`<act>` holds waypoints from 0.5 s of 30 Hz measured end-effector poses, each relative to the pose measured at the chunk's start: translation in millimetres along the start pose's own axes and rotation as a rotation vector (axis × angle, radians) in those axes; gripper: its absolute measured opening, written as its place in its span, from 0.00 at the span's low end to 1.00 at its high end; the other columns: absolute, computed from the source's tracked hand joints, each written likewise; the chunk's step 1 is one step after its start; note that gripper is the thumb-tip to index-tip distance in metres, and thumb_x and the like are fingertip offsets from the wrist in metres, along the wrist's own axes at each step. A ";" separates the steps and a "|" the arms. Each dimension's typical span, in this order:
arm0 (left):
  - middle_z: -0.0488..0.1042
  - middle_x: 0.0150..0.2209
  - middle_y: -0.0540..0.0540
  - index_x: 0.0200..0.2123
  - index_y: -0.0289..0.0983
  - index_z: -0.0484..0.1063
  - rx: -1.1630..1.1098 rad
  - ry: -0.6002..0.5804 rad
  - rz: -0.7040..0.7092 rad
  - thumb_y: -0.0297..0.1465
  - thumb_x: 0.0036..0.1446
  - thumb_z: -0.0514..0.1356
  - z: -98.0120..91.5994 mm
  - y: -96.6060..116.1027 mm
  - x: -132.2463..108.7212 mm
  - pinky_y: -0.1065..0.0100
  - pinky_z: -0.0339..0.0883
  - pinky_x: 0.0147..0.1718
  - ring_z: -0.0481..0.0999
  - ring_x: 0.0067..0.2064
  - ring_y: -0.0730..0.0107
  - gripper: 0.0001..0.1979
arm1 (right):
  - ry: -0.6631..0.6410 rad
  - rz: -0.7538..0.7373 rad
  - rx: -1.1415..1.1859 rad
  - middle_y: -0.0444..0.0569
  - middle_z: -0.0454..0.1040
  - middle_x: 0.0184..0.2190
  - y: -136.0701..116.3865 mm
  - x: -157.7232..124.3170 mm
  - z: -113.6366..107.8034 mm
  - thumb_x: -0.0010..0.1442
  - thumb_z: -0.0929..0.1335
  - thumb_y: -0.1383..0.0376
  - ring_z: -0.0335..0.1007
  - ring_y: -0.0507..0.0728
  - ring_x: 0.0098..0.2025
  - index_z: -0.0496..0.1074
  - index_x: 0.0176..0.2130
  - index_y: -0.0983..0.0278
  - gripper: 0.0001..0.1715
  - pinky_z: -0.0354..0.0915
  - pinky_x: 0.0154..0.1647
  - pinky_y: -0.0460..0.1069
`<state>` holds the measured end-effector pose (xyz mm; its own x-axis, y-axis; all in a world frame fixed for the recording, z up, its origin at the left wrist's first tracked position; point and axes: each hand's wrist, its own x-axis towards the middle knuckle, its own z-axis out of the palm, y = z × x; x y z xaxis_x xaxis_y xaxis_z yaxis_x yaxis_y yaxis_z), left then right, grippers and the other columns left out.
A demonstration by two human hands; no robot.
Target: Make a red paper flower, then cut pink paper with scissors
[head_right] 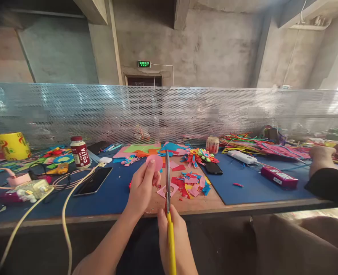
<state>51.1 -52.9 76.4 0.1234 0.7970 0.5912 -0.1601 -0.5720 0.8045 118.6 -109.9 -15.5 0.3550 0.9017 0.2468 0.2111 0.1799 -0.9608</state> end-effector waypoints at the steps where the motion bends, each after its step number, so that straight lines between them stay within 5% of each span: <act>1: 0.56 0.18 0.55 0.22 0.38 0.55 0.035 0.020 0.009 0.42 0.62 0.47 -0.3 -0.6 -0.3 0.74 0.53 0.20 0.57 0.20 0.78 0.19 | 0.012 -0.005 -0.013 0.39 0.57 0.12 0.2 -0.4 0.0 0.56 0.59 0.45 0.59 0.52 0.19 0.62 0.23 0.62 0.25 0.58 0.21 0.45; 7: 0.57 0.18 0.54 0.21 0.38 0.56 0.280 0.089 0.098 0.42 0.62 0.45 -0.2 -3.3 -2.3 0.72 0.52 0.20 0.57 0.20 0.76 0.20 | 0.001 -0.019 -0.038 0.38 0.57 0.11 -9.0 -3.3 -2.1 0.56 0.59 0.47 0.58 0.51 0.17 0.61 0.23 0.61 0.22 0.57 0.20 0.44; 15: 0.56 0.17 0.54 0.21 0.38 0.55 0.325 0.079 0.143 0.41 0.63 0.44 4.2 -1.0 -4.3 0.71 0.51 0.20 0.56 0.20 0.76 0.20 | -0.023 0.004 -0.043 0.37 0.56 0.10 -10.7 -3.1 -3.0 0.57 0.58 0.47 0.53 0.50 0.13 0.63 0.24 0.62 0.23 0.56 0.19 0.44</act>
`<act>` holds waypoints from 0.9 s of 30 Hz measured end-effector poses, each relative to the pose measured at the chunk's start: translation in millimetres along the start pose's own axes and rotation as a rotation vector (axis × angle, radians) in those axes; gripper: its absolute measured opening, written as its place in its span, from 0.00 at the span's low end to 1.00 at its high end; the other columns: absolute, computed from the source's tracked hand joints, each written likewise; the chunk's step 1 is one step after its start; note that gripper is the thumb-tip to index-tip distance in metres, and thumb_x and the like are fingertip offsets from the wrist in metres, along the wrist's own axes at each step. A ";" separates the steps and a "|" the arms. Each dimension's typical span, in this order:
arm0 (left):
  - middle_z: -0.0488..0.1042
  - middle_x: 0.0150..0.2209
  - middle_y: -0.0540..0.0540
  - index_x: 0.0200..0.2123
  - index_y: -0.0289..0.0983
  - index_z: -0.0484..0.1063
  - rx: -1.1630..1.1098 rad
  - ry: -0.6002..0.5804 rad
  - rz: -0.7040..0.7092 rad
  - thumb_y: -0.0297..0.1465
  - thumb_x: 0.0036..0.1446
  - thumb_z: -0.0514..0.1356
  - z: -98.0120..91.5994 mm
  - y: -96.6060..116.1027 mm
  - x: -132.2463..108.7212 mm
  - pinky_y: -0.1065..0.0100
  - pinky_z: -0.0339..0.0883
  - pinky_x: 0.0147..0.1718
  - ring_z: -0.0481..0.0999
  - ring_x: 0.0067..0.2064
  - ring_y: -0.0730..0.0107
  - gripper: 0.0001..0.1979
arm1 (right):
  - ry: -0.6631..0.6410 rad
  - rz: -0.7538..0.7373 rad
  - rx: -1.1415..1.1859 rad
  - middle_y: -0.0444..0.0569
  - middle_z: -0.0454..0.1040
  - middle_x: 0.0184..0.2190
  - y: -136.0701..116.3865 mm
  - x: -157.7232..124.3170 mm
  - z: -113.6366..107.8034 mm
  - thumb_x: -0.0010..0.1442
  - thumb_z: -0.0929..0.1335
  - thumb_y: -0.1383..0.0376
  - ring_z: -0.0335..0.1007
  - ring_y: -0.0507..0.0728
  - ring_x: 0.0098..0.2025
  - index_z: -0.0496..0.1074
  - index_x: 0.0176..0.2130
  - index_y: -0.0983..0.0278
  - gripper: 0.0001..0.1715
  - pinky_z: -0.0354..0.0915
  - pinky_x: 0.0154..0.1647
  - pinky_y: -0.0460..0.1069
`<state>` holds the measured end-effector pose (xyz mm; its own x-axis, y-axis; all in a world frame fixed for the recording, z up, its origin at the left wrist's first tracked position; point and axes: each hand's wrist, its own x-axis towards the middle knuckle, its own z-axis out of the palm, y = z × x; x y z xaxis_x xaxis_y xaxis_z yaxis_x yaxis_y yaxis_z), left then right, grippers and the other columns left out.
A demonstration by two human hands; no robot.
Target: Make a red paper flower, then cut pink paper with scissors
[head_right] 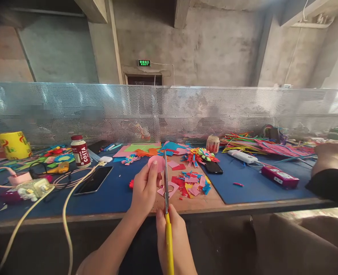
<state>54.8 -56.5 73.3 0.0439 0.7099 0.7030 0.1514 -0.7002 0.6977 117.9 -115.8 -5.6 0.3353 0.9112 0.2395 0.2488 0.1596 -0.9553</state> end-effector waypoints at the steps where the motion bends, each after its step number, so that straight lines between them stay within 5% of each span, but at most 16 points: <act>1: 0.56 0.17 0.54 0.21 0.38 0.55 0.004 -0.001 0.000 0.41 0.63 0.44 0.1 -0.1 -0.2 0.71 0.51 0.20 0.56 0.19 0.77 0.20 | 0.000 0.002 0.003 0.37 0.57 0.10 -0.1 0.0 0.2 0.57 0.58 0.47 0.53 0.50 0.13 0.64 0.25 0.62 0.23 0.56 0.19 0.44; 27: 0.58 0.17 0.54 0.21 0.38 0.56 0.023 -0.104 -0.030 0.42 0.61 0.46 -10.9 -1.6 7.5 0.72 0.53 0.20 0.59 0.20 0.75 0.20 | -0.024 0.015 -0.052 0.38 0.55 0.12 -12.3 -3.6 -8.6 0.57 0.59 0.50 0.55 0.50 0.17 0.57 0.20 0.60 0.21 0.54 0.18 0.44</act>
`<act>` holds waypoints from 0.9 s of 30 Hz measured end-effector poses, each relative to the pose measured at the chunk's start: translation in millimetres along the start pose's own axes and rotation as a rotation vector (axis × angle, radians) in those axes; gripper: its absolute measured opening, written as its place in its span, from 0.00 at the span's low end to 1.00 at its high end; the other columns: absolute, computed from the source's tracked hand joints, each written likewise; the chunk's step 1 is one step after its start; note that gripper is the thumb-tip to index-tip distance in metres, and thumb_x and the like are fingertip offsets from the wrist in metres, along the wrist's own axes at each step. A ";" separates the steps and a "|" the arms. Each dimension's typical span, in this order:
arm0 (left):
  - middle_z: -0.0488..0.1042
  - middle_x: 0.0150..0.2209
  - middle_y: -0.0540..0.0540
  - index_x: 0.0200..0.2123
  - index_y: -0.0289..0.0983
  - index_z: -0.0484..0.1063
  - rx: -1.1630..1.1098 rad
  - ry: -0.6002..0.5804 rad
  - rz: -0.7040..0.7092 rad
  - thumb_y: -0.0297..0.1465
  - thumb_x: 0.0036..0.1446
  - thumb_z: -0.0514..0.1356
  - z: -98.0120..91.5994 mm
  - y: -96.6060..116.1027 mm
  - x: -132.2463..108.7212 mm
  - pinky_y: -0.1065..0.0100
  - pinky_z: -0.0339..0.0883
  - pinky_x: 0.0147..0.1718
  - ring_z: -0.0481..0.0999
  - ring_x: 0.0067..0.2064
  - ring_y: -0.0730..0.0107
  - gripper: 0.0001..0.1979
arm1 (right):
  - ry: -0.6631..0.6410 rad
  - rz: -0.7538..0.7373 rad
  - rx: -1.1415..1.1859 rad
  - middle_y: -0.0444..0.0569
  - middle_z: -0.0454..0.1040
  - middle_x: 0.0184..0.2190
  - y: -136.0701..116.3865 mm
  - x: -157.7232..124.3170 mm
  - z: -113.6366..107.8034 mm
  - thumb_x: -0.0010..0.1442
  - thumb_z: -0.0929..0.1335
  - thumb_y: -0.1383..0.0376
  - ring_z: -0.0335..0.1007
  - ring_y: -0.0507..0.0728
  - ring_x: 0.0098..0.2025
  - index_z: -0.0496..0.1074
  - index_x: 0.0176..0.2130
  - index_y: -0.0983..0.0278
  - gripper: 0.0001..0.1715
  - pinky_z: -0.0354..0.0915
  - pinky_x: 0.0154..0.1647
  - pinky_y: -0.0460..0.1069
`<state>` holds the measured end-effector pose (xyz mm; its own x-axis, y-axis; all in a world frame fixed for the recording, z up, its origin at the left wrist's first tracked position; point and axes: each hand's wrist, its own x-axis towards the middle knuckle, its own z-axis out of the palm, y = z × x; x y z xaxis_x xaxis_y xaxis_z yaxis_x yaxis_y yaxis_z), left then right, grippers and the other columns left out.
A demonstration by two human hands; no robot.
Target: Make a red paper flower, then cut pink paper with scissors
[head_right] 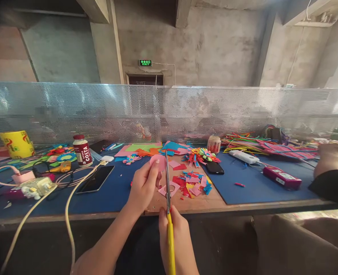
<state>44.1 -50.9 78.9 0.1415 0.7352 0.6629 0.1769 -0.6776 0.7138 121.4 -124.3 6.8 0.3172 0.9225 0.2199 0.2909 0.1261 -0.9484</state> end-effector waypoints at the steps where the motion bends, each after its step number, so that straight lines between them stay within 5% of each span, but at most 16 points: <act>1: 0.58 0.17 0.54 0.21 0.38 0.55 -0.009 -0.018 -0.004 0.42 0.61 0.47 -1.5 0.0 0.9 0.72 0.53 0.20 0.60 0.20 0.75 0.19 | -0.009 0.006 -0.004 0.38 0.55 0.12 0.1 -0.4 -0.7 0.57 0.59 0.50 0.55 0.50 0.17 0.56 0.20 0.60 0.21 0.54 0.18 0.44; 27: 0.50 0.16 0.57 0.20 0.39 0.54 -0.228 -0.288 -0.099 0.41 0.59 0.50 -24.3 1.0 20.7 0.74 0.52 0.16 0.54 0.16 0.78 0.18 | -0.039 0.034 -0.028 0.41 0.59 0.15 5.6 -5.4 -9.4 0.56 0.59 0.46 0.55 0.50 0.19 0.58 0.20 0.62 0.25 0.54 0.18 0.43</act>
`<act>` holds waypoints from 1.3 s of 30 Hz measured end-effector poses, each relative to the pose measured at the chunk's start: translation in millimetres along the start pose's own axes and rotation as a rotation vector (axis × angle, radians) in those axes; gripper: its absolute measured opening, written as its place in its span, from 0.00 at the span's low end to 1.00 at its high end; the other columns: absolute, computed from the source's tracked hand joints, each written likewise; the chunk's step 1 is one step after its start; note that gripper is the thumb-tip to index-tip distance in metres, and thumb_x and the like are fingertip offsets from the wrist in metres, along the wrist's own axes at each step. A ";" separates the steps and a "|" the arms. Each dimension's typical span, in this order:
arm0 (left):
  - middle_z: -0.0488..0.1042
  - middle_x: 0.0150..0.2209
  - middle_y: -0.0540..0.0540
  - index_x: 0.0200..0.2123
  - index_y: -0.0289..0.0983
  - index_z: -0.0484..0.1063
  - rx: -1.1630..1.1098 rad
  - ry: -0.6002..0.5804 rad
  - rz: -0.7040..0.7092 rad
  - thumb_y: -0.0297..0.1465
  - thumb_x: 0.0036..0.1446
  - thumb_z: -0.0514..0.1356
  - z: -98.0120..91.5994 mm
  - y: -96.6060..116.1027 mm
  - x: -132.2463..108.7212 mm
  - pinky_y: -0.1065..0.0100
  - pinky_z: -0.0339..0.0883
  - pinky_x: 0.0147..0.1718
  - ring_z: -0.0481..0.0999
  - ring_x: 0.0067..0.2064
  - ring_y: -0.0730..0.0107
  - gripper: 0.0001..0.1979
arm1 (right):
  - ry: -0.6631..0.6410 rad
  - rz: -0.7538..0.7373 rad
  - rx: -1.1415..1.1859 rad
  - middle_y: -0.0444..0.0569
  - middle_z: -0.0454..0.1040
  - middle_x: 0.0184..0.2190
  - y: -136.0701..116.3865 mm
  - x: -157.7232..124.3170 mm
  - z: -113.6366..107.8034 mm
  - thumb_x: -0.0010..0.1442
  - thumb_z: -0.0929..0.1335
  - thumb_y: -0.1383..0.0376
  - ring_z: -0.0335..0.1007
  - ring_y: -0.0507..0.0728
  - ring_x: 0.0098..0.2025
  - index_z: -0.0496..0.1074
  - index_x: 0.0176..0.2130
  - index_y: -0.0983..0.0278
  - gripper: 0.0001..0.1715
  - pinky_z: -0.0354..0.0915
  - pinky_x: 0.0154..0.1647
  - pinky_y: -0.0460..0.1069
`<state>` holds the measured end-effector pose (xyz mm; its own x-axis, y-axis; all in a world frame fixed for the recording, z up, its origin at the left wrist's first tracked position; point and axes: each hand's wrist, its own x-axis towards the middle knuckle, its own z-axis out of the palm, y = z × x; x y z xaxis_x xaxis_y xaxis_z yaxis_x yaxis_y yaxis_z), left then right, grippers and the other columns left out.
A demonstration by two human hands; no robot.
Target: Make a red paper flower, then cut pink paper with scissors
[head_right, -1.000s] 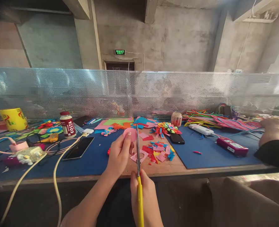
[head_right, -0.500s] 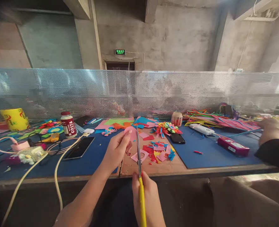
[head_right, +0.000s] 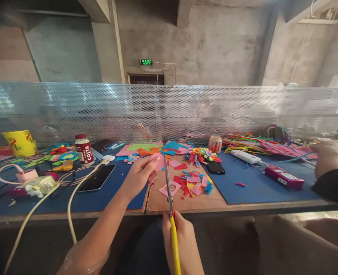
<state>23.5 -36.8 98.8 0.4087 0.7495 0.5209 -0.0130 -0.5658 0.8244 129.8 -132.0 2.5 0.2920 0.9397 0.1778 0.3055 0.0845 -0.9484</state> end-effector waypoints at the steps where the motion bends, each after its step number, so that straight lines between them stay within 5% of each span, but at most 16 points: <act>1: 0.50 0.15 0.57 0.20 0.39 0.54 0.004 -0.003 0.003 0.40 0.59 0.50 -0.4 0.0 0.6 0.74 0.52 0.16 0.54 0.16 0.79 0.18 | 0.001 0.010 -0.004 0.41 0.58 0.15 -0.2 0.0 -0.1 0.56 0.59 0.46 0.55 0.50 0.18 0.57 0.20 0.61 0.25 0.54 0.18 0.43; 12: 0.57 0.18 0.56 0.21 0.38 0.55 -0.015 0.014 -0.018 0.41 0.59 0.50 5.3 -4.4 -1.6 0.75 0.54 0.16 0.57 0.17 0.79 0.18 | 0.026 -0.009 0.089 0.39 0.57 0.12 3.7 1.5 0.0 0.55 0.59 0.44 0.57 0.50 0.16 0.63 0.23 0.62 0.26 0.56 0.19 0.43; 23: 0.59 0.19 0.55 0.24 0.38 0.59 0.064 0.132 0.044 0.43 0.60 0.49 15.8 -2.8 -9.2 0.76 0.55 0.16 0.59 0.19 0.78 0.18 | 0.020 -0.046 0.142 0.41 0.63 0.18 4.2 -2.2 5.7 0.53 0.63 0.49 0.63 0.53 0.25 0.65 0.27 0.63 0.20 0.60 0.24 0.44; 39: 0.57 0.17 0.55 0.22 0.38 0.55 0.109 0.229 0.082 0.42 0.62 0.46 39.9 -8.1 -12.9 0.72 0.53 0.19 0.58 0.20 0.76 0.19 | 0.020 -0.022 0.123 0.38 0.58 0.12 4.4 4.9 5.5 0.57 0.58 0.47 0.52 0.50 0.15 0.64 0.25 0.62 0.23 0.55 0.20 0.44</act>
<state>54.8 -55.6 76.6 0.1928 0.7508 0.6318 0.0660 -0.6523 0.7551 127.6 -125.2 -2.3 0.3050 0.9305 0.2030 0.1990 0.1462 -0.9690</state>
